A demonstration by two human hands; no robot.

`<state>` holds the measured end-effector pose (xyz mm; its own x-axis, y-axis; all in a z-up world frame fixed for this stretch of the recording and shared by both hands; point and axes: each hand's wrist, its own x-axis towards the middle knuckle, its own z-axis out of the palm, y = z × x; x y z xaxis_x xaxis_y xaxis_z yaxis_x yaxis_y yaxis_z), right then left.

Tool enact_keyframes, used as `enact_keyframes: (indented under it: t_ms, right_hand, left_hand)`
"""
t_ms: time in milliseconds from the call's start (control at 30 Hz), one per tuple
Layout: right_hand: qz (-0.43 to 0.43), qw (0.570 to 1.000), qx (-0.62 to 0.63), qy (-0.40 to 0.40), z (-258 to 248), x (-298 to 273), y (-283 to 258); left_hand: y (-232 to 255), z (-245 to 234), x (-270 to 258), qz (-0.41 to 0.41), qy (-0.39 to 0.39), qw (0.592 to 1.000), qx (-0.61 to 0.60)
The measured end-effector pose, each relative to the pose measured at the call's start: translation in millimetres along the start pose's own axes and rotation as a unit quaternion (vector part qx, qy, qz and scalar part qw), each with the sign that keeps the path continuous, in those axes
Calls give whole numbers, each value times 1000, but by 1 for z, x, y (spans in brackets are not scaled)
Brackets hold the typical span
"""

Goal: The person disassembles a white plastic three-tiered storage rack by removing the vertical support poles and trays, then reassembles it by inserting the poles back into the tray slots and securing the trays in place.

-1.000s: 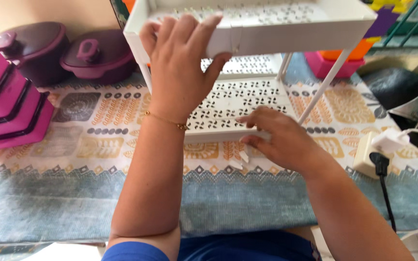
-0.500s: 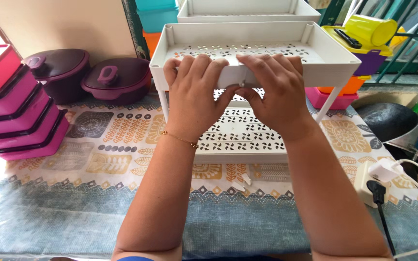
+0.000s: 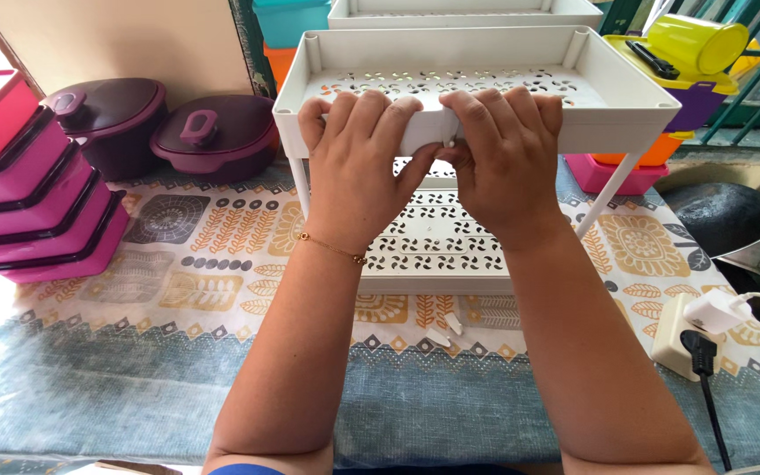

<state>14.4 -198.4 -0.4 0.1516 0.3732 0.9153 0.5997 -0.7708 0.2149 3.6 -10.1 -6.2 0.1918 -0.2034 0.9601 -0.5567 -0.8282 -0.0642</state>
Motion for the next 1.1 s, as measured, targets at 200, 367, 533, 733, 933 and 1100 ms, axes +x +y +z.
enact_keyframes:
  t_ms: [200,367,533,733,933,1100]
  right_hand:
    - [22,999,35,16,6,-3,2]
    - [43,998,44,21,12,-4,0]
    - [84,993,74,28,13,5,-2]
    - [176,917,354,52,-14,6,-16]
    - [210,742,633,62,-38,-29,-44]
    - [256,674,693,21,-39,-59,-46]
  left_hand:
    - [3,0,2,-13,-4,1000,6]
    - [-1,-7,2,-1,-39,999,-21]
    - [-1,-7,4,-3,-34,999,-26]
    - [-2,-8,3,-2,-42,998,-39]
    - [-4,-8,4,1,-47,998,-38]
    - [-9,-6,0,16,-54,998,-37]
